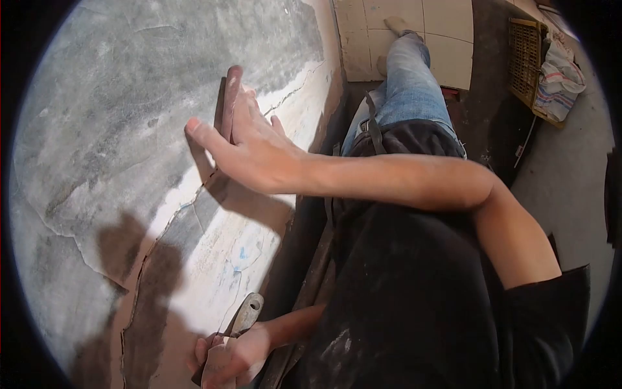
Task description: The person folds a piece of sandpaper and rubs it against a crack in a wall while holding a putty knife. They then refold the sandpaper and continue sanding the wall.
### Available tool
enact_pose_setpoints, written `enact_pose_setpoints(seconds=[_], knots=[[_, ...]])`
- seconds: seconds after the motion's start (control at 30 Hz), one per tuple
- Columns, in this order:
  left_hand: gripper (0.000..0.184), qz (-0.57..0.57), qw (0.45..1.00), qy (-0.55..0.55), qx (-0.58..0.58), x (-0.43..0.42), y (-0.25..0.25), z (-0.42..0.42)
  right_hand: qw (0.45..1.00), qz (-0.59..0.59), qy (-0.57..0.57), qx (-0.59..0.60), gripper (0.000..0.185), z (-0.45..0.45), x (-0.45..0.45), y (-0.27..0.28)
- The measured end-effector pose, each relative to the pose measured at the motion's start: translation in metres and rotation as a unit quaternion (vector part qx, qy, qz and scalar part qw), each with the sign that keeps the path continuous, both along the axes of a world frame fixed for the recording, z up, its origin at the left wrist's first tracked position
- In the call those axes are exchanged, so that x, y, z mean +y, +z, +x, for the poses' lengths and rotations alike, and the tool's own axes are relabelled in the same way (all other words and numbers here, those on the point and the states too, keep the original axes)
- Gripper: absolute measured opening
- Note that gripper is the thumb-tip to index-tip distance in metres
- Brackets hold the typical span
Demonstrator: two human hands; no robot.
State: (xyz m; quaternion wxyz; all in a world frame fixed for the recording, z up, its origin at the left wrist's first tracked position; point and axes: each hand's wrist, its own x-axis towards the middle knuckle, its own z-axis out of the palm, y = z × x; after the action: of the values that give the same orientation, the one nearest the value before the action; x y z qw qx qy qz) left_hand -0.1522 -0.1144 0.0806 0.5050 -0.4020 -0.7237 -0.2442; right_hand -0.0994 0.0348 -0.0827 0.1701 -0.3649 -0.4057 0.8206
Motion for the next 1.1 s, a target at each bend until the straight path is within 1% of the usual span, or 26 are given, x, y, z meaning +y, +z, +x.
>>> enact_pose_setpoints(seconds=[0.07,0.13,0.2,0.27,0.3,0.33,0.37,0.43,0.47,0.57,0.63,0.67,0.77,0.83,0.9,0.97,1.0,1.1], knots=[[0.055,-0.016,0.999,-0.037,0.008,-0.012,0.003,-0.013,0.998,0.053,0.027,0.001,0.104,0.006,-0.007,0.031],[0.055,-0.017,0.999,-0.032,-0.017,-0.006,-0.001,-0.010,0.994,0.099,0.050,0.021,0.104,0.018,-0.016,0.047],[0.055,-0.020,0.999,-0.024,-0.015,-0.001,0.001,-0.004,0.997,0.038,0.067,0.029,0.105,0.014,-0.004,0.030],[0.056,-0.017,1.000,-0.015,0.006,0.006,-0.002,0.002,0.996,0.075,0.016,-0.050,0.106,-0.007,-0.009,0.015],[0.057,-0.004,1.000,-0.007,-0.009,0.004,0.001,0.003,0.992,0.091,-0.008,-0.092,0.108,-0.018,-0.011,0.008],[0.057,0.016,1.000,-0.002,-0.026,0.003,0.001,0.004,0.976,0.151,-0.060,-0.142,0.106,-0.025,-0.026,0.028],[0.058,0.039,0.998,0.003,-0.045,0.006,-0.004,0.005,0.977,0.156,-0.057,-0.133,0.107,-0.019,-0.030,0.033],[0.059,0.073,0.996,0.040,-0.042,0.018,-0.009,0.014,0.978,0.166,-0.051,-0.116,0.108,-0.008,-0.039,0.045],[0.059,0.091,0.993,0.060,-0.036,0.022,-0.007,0.015,0.992,0.112,0.014,-0.061,0.110,0.003,-0.022,0.036],[0.059,0.046,0.997,0.044,-0.052,0.008,-0.004,0.010,0.996,0.046,0.069,-0.034,0.114,0.001,-0.003,0.024],[0.059,0.068,0.996,0.038,-0.046,0.011,-0.005,0.008,0.994,0.095,0.025,-0.042,0.114,0.000,-0.015,0.050],[0.058,0.081,0.995,0.036,-0.045,0.015,-0.008,0.010,0.993,0.106,0.058,0.016,0.115,0.013,-0.015,0.064],[0.058,0.068,0.997,0.024,-0.042,0.015,-0.007,0.011,0.996,0.032,0.054,0.061,0.105,0.020,-0.003,0.053],[0.058,0.064,0.997,0.025,-0.037,0.012,-0.006,0.011,0.999,0.009,0.049,-0.014,0.105,0.006,0.003,0.039],[0.058,0.060,0.997,0.018,-0.037,0.011,-0.005,0.012,0.997,0.055,0.054,-0.023,0.114,0.003,-0.006,0.044],[0.058,0.060,0.997,0.015,-0.038,0.011,-0.006,0.011,0.995,0.075,0.059,0.034,0.111,0.021,-0.007,0.062],[0.058,0.056,0.998,0.014,-0.037,0.011,-0.005,0.011,0.995,0.078,0.052,0.018,0.110,0.014,-0.006,0.056],[0.058,0.058,0.998,0.015,-0.032,0.010,-0.003,0.011,0.998,0.009,0.055,-0.022,0.109,0.002,0.005,0.015]])
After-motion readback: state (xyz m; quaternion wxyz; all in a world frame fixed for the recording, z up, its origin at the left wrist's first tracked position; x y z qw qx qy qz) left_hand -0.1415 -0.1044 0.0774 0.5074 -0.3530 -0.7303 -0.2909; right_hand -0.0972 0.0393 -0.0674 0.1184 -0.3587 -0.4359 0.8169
